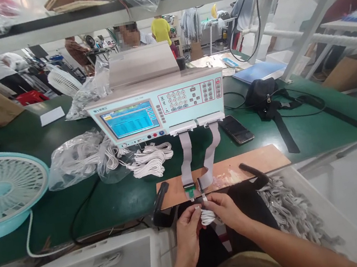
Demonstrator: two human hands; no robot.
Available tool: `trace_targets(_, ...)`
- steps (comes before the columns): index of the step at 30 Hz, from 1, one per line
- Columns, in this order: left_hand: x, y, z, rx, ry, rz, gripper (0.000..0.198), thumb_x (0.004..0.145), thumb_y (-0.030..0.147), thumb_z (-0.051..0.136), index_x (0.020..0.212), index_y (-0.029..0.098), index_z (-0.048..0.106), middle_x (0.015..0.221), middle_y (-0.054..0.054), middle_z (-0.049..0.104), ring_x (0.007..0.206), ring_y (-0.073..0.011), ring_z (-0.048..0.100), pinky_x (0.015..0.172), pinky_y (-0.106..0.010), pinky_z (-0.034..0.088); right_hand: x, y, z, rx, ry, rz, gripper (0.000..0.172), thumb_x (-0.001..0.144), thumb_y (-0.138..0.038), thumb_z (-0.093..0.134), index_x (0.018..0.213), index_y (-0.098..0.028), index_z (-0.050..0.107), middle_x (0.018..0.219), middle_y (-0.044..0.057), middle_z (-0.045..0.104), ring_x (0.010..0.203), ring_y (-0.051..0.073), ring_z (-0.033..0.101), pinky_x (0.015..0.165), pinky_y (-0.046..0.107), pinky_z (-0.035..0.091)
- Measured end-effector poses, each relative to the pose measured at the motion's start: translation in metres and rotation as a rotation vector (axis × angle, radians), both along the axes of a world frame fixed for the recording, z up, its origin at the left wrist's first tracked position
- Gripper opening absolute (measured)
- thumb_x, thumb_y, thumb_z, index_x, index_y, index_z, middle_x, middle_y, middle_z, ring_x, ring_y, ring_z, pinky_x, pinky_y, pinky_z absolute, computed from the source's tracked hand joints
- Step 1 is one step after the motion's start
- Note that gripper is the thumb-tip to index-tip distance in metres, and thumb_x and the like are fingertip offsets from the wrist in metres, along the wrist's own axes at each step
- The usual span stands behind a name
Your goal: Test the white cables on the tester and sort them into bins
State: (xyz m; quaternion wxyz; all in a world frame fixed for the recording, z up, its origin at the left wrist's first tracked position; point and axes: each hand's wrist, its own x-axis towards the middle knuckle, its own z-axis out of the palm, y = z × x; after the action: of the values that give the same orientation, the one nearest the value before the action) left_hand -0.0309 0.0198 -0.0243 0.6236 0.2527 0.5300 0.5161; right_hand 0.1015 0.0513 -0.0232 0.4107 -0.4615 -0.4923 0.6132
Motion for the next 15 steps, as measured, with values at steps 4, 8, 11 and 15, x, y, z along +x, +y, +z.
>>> trace_targets(4,-0.002,0.001,-0.004,0.072,0.16,-0.115,0.029,0.076,0.041,0.062,0.082,0.013,0.067,0.063,0.002,0.055,0.054,-0.0077,0.045,0.048,-0.018,0.038,-0.002,0.0,0.009,-0.101,0.062,-0.013,0.033,0.072,-0.045,0.062,0.063,-0.013,0.059,0.055,-0.001,0.054,0.05,0.011,0.045,0.05,0.023,0.035)
trace_targets(8,0.0,0.001,-0.006,0.096,0.196,-0.097,0.031,0.079,0.042,0.058,0.082,0.013,0.067,0.063,0.001,0.054,0.057,-0.009,0.046,0.05,-0.019,0.039,-0.005,-0.001,0.015,-0.252,0.179,-0.007,0.035,0.067,-0.047,0.066,0.062,-0.013,0.058,0.053,0.001,0.057,0.047,0.013,0.049,0.047,0.024,0.035)
trace_targets(11,0.003,0.002,-0.006,0.079,0.183,-0.02,0.03,0.076,0.041,0.06,0.082,0.012,0.067,0.065,0.0,0.057,0.06,-0.0102,0.047,0.053,-0.02,0.04,-0.007,0.0,0.015,-0.29,0.225,-0.037,0.035,0.065,-0.046,0.069,0.062,-0.013,0.059,0.054,0.001,0.059,0.047,0.011,0.048,0.047,0.023,0.035)
trace_targets(15,0.006,0.003,-0.006,0.075,0.204,0.066,0.029,0.074,0.041,0.062,0.075,0.012,0.067,0.061,0.0,0.057,0.057,-0.0099,0.046,0.053,-0.02,0.038,-0.01,0.0,0.015,-0.334,0.291,-0.079,0.036,0.061,-0.047,0.073,0.063,-0.013,0.06,0.053,0.0,0.058,0.048,0.011,0.049,0.05,0.024,0.037)
